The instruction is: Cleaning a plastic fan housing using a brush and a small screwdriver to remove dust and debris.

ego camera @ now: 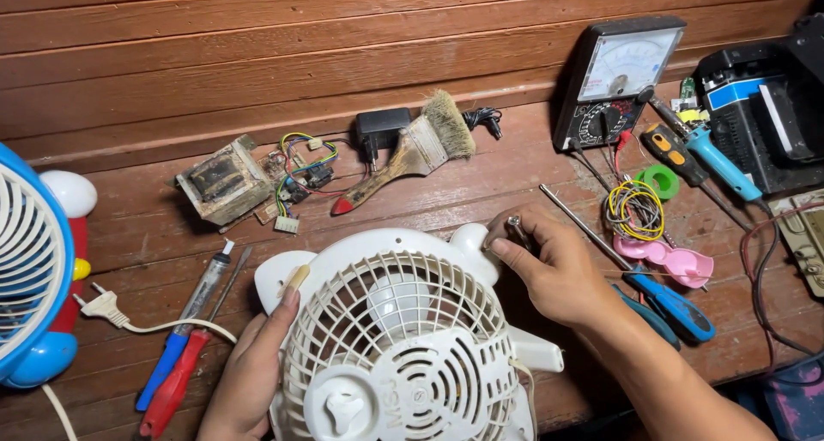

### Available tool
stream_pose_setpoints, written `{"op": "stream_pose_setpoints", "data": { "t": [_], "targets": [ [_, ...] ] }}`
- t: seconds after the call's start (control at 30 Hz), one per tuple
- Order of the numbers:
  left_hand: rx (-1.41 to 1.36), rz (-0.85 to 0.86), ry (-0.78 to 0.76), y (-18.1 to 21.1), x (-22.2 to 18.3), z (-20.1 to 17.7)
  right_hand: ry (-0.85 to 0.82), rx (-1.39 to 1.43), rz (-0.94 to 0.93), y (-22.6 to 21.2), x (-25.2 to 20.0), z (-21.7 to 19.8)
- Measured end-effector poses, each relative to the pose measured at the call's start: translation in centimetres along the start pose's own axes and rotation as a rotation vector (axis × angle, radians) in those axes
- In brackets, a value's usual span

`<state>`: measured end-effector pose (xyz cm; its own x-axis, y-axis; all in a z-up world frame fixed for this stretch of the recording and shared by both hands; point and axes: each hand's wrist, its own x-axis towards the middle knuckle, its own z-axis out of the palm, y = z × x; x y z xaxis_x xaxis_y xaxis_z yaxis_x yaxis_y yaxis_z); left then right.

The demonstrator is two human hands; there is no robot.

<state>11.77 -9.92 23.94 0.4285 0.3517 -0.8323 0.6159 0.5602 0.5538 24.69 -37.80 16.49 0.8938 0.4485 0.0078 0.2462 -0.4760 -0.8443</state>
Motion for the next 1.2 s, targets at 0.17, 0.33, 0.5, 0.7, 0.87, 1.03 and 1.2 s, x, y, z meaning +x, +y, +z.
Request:
{"op": "stream_pose_setpoints", "data": {
  "t": [0.17, 0.33, 0.5, 0.7, 0.87, 1.03, 1.2],
  "targets": [
    [0.004, 0.008, -0.005, 0.2, -0.2, 0.4, 0.017, -0.004, -0.024, 0.0, -0.2, -0.2],
    [0.0, 0.011, -0.012, 0.2, 0.1, 0.0, 0.027, -0.015, -0.048, -0.1, -0.2, 0.0],
    [-0.004, 0.014, -0.007, 0.4, -0.3, 0.2, 0.03, -0.015, -0.072, -0.6, -0.3, 0.4],
    [-0.015, 0.016, 0.003, 0.3, -0.2, 0.0, 0.028, -0.017, -0.105, -1.3, -0.1, 0.6],
    [-0.019, 0.014, 0.005, 0.5, -0.3, 0.0, 0.03, -0.021, -0.125, -0.7, 0.0, 0.7],
    [-0.02, 0.012, 0.005, 0.2, 0.2, 0.0, 0.036, -0.025, -0.145, -1.1, -0.2, -0.4],
    [-0.022, 0.014, 0.002, 0.0, 0.5, 0.1, 0.044, -0.032, -0.166, -4.5, -1.1, -0.7]
  ]
}}
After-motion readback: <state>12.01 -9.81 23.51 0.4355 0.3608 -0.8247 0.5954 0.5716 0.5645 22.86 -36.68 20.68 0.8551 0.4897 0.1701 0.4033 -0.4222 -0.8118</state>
